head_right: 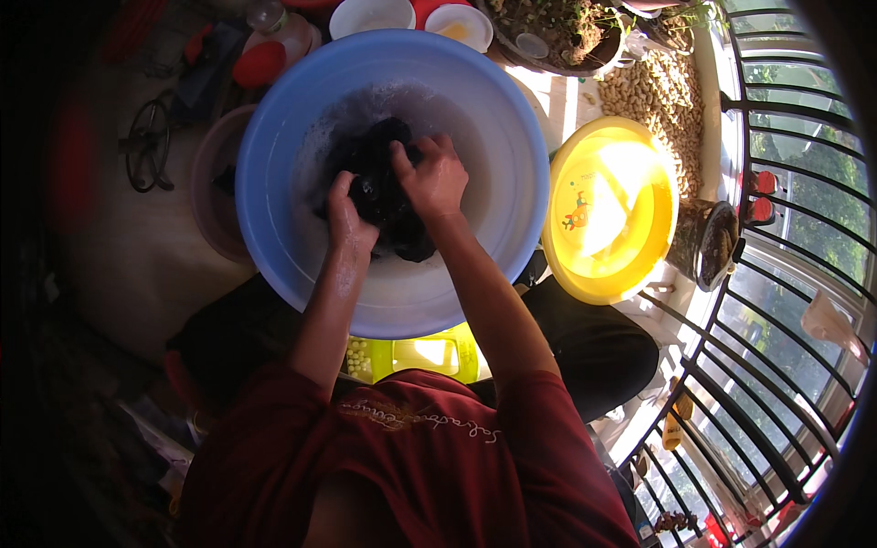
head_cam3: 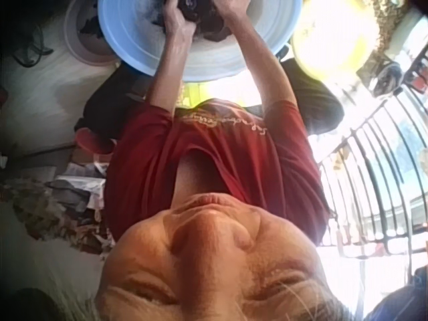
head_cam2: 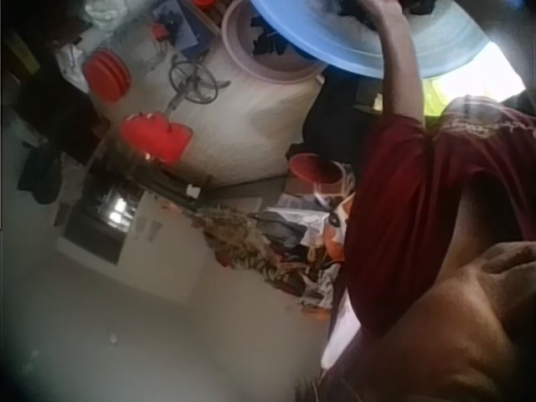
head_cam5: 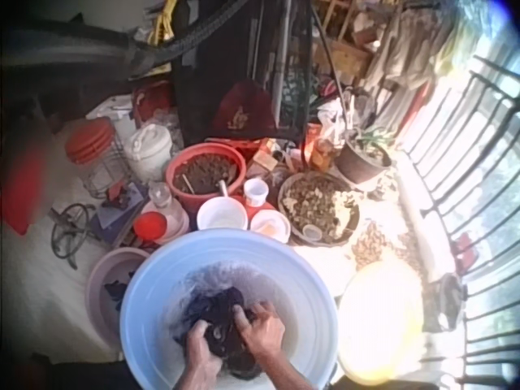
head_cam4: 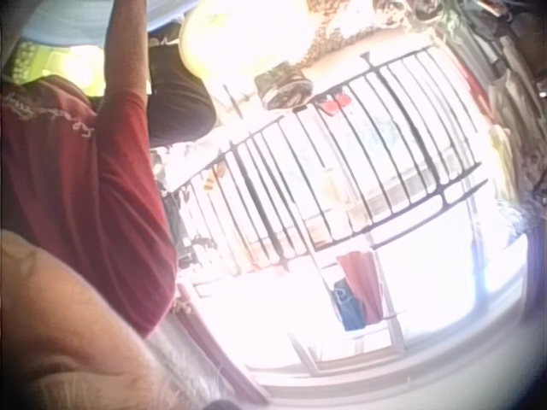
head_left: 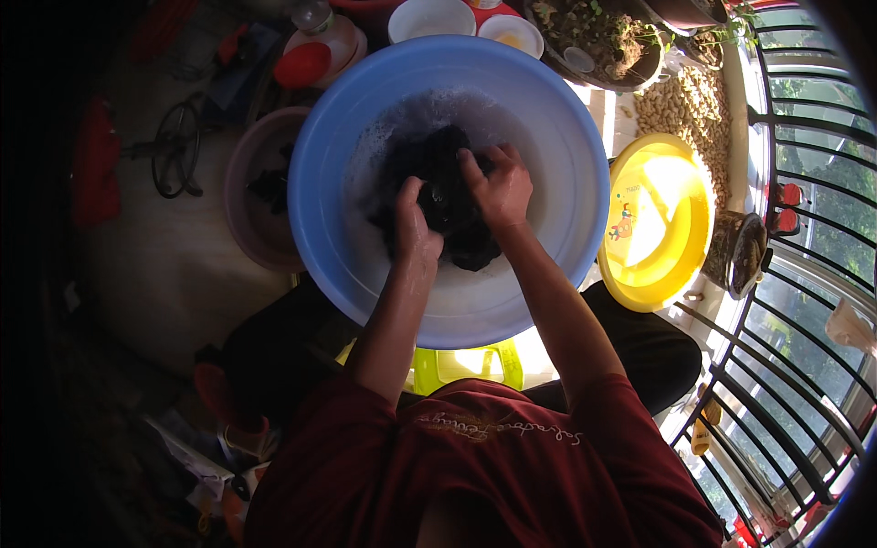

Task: The person washes a black garment by hand in a blue basin of soapy water, scrubbing different sections of the fabric against themselves and squeezing the material.

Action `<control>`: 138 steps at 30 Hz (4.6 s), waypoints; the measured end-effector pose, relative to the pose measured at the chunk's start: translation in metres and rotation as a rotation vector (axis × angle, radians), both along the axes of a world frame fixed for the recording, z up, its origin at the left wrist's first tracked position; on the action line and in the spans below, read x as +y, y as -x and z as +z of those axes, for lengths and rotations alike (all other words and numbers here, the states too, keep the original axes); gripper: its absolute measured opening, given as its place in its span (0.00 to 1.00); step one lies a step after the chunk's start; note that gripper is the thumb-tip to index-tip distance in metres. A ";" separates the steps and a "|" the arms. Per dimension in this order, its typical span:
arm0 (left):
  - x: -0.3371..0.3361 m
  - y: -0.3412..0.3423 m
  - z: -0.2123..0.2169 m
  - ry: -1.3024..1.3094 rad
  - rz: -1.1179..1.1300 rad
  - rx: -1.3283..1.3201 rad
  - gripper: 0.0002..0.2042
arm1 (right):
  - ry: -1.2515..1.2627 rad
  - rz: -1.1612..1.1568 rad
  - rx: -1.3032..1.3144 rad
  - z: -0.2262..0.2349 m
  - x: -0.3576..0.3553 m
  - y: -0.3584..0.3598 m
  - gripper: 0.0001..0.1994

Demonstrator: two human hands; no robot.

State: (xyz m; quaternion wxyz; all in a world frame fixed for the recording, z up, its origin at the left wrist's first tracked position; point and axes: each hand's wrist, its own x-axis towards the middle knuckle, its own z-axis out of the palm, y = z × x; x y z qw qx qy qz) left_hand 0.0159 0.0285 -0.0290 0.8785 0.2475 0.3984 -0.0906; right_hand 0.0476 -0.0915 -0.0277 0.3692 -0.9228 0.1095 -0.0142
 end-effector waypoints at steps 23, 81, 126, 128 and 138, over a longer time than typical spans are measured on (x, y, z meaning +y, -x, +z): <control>0.037 -0.071 -0.076 -0.093 -0.401 0.057 0.29 | -0.234 0.233 -0.010 0.057 0.000 0.030 0.20; 0.006 -0.008 0.048 -0.026 -0.216 -0.163 0.23 | -0.178 0.296 -0.157 0.081 0.044 0.075 0.28; 0.000 0.008 -0.011 0.113 -0.017 -0.098 0.20 | -0.084 0.136 0.125 0.058 0.034 0.038 0.28; -0.009 -0.003 0.013 0.042 -0.013 0.069 0.18 | -0.202 -0.063 0.207 0.039 0.015 0.009 0.29; 0.010 0.023 0.003 0.087 0.100 -0.086 0.19 | -0.226 0.206 -0.246 0.054 0.058 0.065 0.15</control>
